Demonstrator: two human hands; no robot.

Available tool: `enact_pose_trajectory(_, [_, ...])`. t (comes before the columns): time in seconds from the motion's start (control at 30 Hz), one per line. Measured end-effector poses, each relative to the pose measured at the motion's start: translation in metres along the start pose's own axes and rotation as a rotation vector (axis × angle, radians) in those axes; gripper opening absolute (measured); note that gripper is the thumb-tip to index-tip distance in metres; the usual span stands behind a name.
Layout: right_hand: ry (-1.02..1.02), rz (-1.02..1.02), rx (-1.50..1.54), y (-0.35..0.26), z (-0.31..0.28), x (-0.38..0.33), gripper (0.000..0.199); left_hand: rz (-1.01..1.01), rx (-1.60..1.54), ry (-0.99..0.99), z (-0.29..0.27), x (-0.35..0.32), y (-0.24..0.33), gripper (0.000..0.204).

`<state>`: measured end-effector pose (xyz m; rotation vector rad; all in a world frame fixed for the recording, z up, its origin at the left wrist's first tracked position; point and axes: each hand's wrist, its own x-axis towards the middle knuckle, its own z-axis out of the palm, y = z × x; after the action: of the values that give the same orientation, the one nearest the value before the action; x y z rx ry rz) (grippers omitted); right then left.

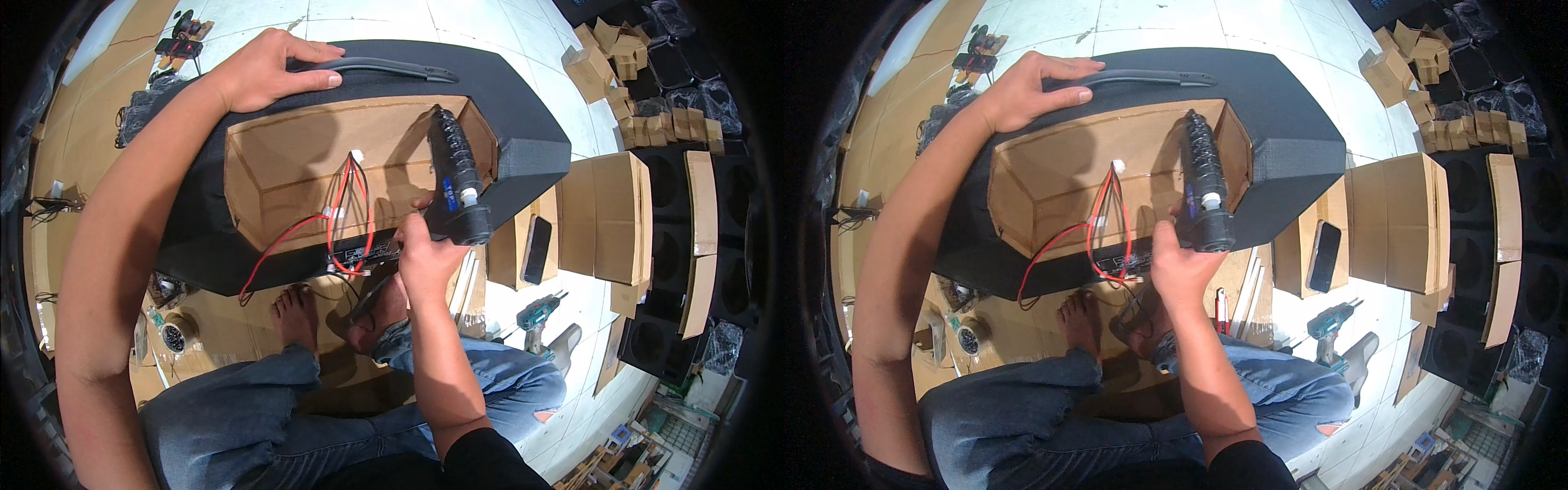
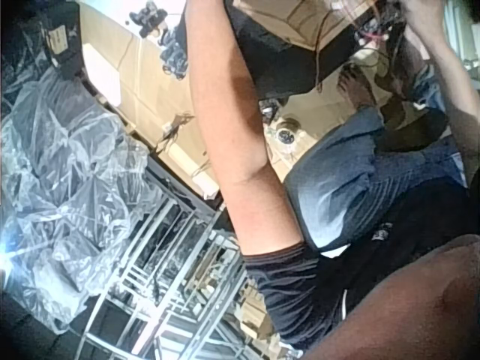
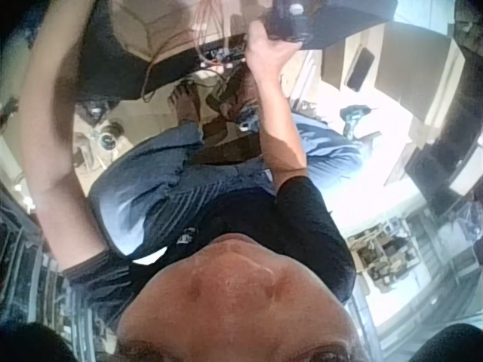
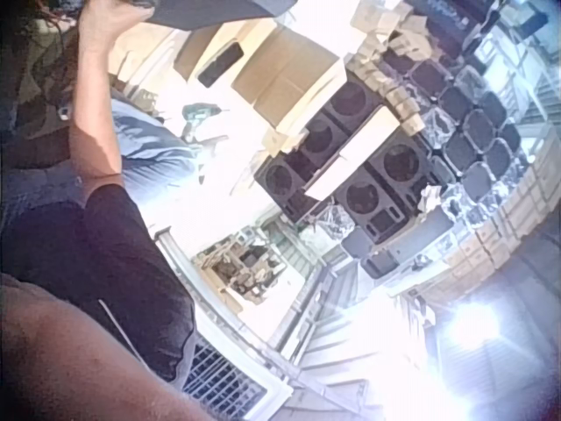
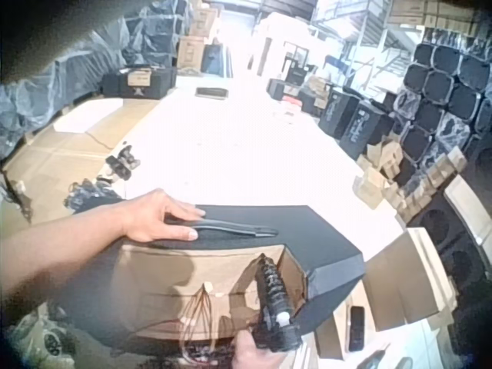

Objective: The person uses a hot glue gun to attach a black fabric cover to the edges of a cardboard speaker box. They apply glue along the seams and press the fabric into place, then retrieve a circuit board from a nearby box.

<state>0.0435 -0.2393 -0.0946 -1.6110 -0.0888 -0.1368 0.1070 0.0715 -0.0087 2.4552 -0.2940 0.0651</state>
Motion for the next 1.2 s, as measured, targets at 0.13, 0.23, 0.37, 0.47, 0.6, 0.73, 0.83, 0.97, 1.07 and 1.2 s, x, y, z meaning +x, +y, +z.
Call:
enact_pose_trajectory(0.13, [-0.048,0.119,0.035,-0.012,-0.002,-0.002,0.021,-0.004,0.005,0.007,0.001,0.001,-0.001,0.045])
enact_pose_trajectory(0.23, [-0.034,0.089,-0.012,-0.010,-0.003,0.001,0.021,-0.019,-0.001,-0.004,0.001,-0.001,0.000,0.046])
enact_pose_trajectory(0.37, [-0.024,0.112,0.015,-0.010,-0.003,0.002,0.023,0.001,-0.012,0.019,0.003,0.000,-0.001,0.045])
enact_pose_trajectory(0.47, [-0.086,0.098,-0.039,-0.009,-0.005,0.000,0.024,0.032,-0.004,0.069,0.004,-0.001,-0.005,0.046])
enact_pose_trajectory(0.6, [0.014,0.096,0.038,-0.005,-0.004,0.003,0.020,0.017,-0.012,0.021,0.003,0.001,-0.003,0.045])
enact_pose_trajectory(0.73, [-0.053,0.087,-0.008,-0.013,-0.005,0.003,0.020,-0.002,0.018,0.001,0.001,0.000,-0.001,0.044])
enact_pose_trajectory(0.83, [-0.040,0.101,-0.027,-0.010,-0.007,0.005,0.019,-0.014,-0.018,0.000,0.001,0.000,-0.001,0.044])
enact_pose_trajectory(0.97, [-0.050,0.112,-0.050,-0.015,-0.008,0.005,0.020,-0.008,-0.033,-0.002,0.002,0.000,-0.001,0.045])
enact_pose_trajectory(1.07, [-0.045,0.063,-0.066,-0.011,-0.007,0.006,0.019,-0.004,-0.002,-0.004,0.001,0.001,-0.001,0.045])
enact_pose_trajectory(1.2, [0.031,0.057,-0.008,-0.008,-0.008,0.013,0.020,-0.005,-0.020,0.002,0.002,0.001,0.000,0.045])
